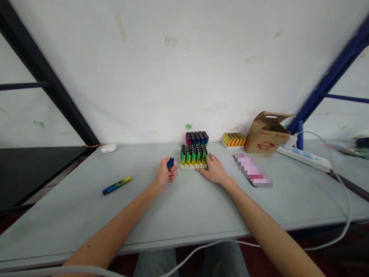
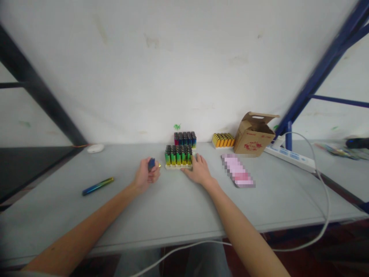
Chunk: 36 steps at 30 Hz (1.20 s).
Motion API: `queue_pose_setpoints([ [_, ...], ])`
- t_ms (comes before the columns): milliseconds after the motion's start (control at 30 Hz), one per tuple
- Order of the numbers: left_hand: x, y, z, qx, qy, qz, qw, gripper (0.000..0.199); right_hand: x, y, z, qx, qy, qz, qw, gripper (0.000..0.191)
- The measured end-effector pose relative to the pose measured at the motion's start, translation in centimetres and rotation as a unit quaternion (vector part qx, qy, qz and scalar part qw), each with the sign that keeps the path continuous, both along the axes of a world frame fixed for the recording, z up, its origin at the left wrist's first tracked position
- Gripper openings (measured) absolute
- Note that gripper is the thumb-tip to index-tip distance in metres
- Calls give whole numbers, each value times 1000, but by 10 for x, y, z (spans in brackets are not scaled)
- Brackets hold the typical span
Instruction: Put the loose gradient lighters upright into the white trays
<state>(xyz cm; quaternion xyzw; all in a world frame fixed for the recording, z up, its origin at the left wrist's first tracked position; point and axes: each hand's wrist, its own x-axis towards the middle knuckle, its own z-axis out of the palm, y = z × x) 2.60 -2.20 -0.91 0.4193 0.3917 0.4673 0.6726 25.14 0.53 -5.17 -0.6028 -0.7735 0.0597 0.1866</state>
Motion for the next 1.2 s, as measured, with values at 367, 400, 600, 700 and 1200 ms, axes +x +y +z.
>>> queue_pose_setpoints([
  [367,-3,3,-4,2,12,-12,1000,51,0,0,0,3,-4,5,1000,77],
  [400,-3,3,-4,7,15,-12,1000,52,0,0,1,3,-4,6,1000,76],
  [600,0,0,3,64,-25,12,998,44,-1,-2,5,2,-4,8,1000,71],
  [700,1,3,3,120,-26,53,991,29,-2,-3,7,-3,-7,5,1000,71],
  [1200,-7,12,-10,266,197,137,934,21,-4,-6,8,-18,7,-7,1000,75],
])
